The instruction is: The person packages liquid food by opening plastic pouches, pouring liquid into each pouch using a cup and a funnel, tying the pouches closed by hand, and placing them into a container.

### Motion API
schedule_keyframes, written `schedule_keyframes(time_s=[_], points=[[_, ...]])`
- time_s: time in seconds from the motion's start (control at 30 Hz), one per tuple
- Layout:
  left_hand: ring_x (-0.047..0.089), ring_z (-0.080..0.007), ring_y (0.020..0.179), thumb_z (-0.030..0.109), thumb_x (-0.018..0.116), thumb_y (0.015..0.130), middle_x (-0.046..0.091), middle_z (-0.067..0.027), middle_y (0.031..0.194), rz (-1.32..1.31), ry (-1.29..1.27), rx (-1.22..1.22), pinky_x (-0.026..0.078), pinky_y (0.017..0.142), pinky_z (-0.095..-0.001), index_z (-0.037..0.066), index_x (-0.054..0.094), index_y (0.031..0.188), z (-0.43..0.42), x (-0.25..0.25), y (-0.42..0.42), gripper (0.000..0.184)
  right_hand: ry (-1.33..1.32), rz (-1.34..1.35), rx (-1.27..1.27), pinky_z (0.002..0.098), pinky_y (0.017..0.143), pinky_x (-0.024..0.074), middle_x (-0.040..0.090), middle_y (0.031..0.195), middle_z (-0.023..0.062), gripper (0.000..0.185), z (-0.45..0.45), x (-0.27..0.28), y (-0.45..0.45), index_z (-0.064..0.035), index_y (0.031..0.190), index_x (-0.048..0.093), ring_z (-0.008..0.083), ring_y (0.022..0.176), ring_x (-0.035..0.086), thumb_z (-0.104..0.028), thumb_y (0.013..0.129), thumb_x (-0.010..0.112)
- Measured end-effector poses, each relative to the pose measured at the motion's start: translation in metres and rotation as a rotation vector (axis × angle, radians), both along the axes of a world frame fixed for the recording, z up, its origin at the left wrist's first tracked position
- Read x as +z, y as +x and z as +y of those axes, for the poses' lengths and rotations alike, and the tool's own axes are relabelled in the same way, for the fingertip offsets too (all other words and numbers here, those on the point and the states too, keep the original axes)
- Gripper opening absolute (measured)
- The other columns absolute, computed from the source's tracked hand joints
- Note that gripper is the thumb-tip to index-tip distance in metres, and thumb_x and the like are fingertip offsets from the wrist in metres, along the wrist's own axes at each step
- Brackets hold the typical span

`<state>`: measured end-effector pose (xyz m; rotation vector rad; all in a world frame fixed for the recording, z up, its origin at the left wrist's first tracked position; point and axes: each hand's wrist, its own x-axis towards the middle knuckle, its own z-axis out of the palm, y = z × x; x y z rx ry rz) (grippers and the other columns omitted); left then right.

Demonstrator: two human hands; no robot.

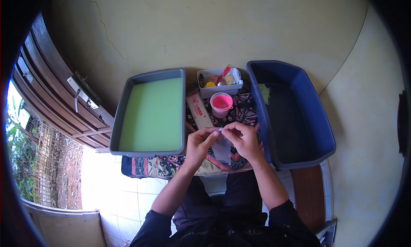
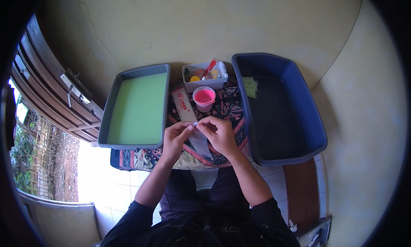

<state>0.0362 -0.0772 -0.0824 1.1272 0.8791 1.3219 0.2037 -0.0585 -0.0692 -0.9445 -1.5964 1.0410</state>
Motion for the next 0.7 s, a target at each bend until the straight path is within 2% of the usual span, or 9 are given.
schedule_keyframes(time_s=[0.23, 0.3, 0.33, 0.43, 0.47, 0.53, 0.57, 0.63, 0.7], points=[[0.061, -0.0104, 0.076, 0.009, 0.064, 0.09, 0.068, -0.0068, 0.084, 0.03, -0.021, 0.082, 0.048, 0.074, -0.023, -0.006, 0.067, 0.095, 0.003, -0.006, -0.003, 0.016, -0.021, 0.097, 0.064, 0.0212, 0.063, 0.0493, 0.068, 0.079, 0.0063, 0.014, 0.011, -0.005, -0.004, 0.0028, 0.095, 0.065, 0.0067, 0.071, 0.063, -0.009, 0.089, 0.066], [0.061, -0.0105, 0.076, 0.009, 0.066, 0.089, 0.068, -0.0067, 0.084, 0.026, -0.029, 0.118, 0.048, 0.073, -0.0231, -0.005, 0.067, 0.095, 0.003, -0.006, -0.004, 0.015, -0.067, 0.179, -0.014, 0.0203, 0.059, 0.047, 0.065, 0.075, 0.0037, 0.015, 0.02, -0.004, -0.004, 0.0028, 0.099, 0.063, 0.0047, 0.067, 0.06, -0.008, 0.089, 0.064], [0.061, -0.0106, 0.076, 0.008, 0.067, 0.087, 0.068, -0.0067, 0.084, 0.023, -0.037, 0.151, 0.048, 0.073, -0.0232, -0.005, 0.067, 0.094, 0.003, -0.006, -0.004, 0.015, -0.018, 0.127, -0.093, 0.0198, 0.055, 0.0445, 0.062, 0.075, 0.0017, 0.016, 0.032, -0.012, -0.004, 0.0023, 0.103, 0.062, 0.0031, 0.065, 0.057, -0.007, 0.09, 0.063], [0.061, -0.0103, 0.076, 0.008, 0.069, 0.086, 0.068, -0.0064, 0.083, 0.017, -0.048, 0.206, 0.048, 0.073, -0.0235, -0.004, 0.068, 0.092, 0.003, -0.002, -0.007, 0.014, 0.272, -0.177, -0.353, 0.0255, 0.061, 0.0492, 0.063, 0.096, 0.0106, 0.025, 0.064, -0.029, 0.002, -0.001, 0.106, 0.062, 0.0165, 0.073, 0.063, -0.001, 0.08, 0.066], [0.061, -0.0103, 0.076, 0.008, 0.069, 0.086, 0.068, -0.0064, 0.083, 0.019, -0.047, 0.206, 0.048, 0.073, -0.0235, -0.004, 0.068, 0.092, 0.003, 0.0, -0.007, 0.014, 0.272, -0.175, -0.354, 0.0255, 0.061, 0.0492, 0.063, 0.096, 0.0106, 0.025, 0.071, -0.033, 0.001, -0.001, 0.106, 0.062, 0.0165, 0.073, 0.063, -0.001, 0.08, 0.066], [0.061, -0.0103, 0.075, 0.008, 0.07, 0.085, 0.068, -0.006, 0.083, 0.008, -0.036, 0.206, 0.048, 0.072, -0.0237, -0.003, 0.067, 0.091, 0.003, 0.002, -0.007, 0.014, 0.372, -0.243, -0.387, 0.034, 0.072, 0.0517, 0.062, 0.104, 0.015, 0.027, 0.083, -0.042, -0.001, -0.0017, 0.104, 0.063, 0.0293, 0.086, 0.063, 0.001, 0.078, 0.064], [0.061, -0.0103, 0.075, 0.008, 0.07, 0.085, 0.068, -0.006, 0.083, 0.008, -0.036, 0.208, 0.048, 0.072, -0.0237, -0.003, 0.067, 0.091, 0.003, 0.003, -0.007, 0.014, 0.371, -0.242, -0.385, 0.034, 0.072, 0.0517, 0.062, 0.104, 0.015, 0.027, 0.091, -0.048, 0.0, -0.0017, 0.104, 0.063, 0.0293, 0.086, 0.063, 0.001, 0.078, 0.064], [0.06, -0.0099, 0.074, 0.008, 0.07, 0.084, 0.067, -0.0052, 0.083, 0.015, -0.028, 0.214, 0.048, 0.072, -0.0234, -0.002, 0.066, 0.091, 0.003, 0.004, -0.007, 0.013, 0.568, -0.429, -0.294, 0.0406, 0.08, 0.0503, 0.062, 0.104, 0.0168, 0.021, 0.105, -0.059, 0.003, -0.0014, 0.102, 0.064, 0.0356, 0.094, 0.061, 0.0, 0.081, 0.06], [0.06, -0.0095, 0.074, 0.008, 0.07, 0.084, 0.067, -0.0048, 0.083, 0.024, -0.006, 0.216, 0.048, 0.072, -0.023, -0.002, 0.066, 0.091, 0.004, 0.002, -0.009, 0.013, 0.556, -0.437, -0.266, 0.0425, 0.081, 0.0492, 0.062, 0.103, 0.0178, 0.018, 0.112, -0.065, 0.003, -0.0012, 0.1, 0.064, 0.0368, 0.094, 0.06, -0.001, 0.082, 0.058]])
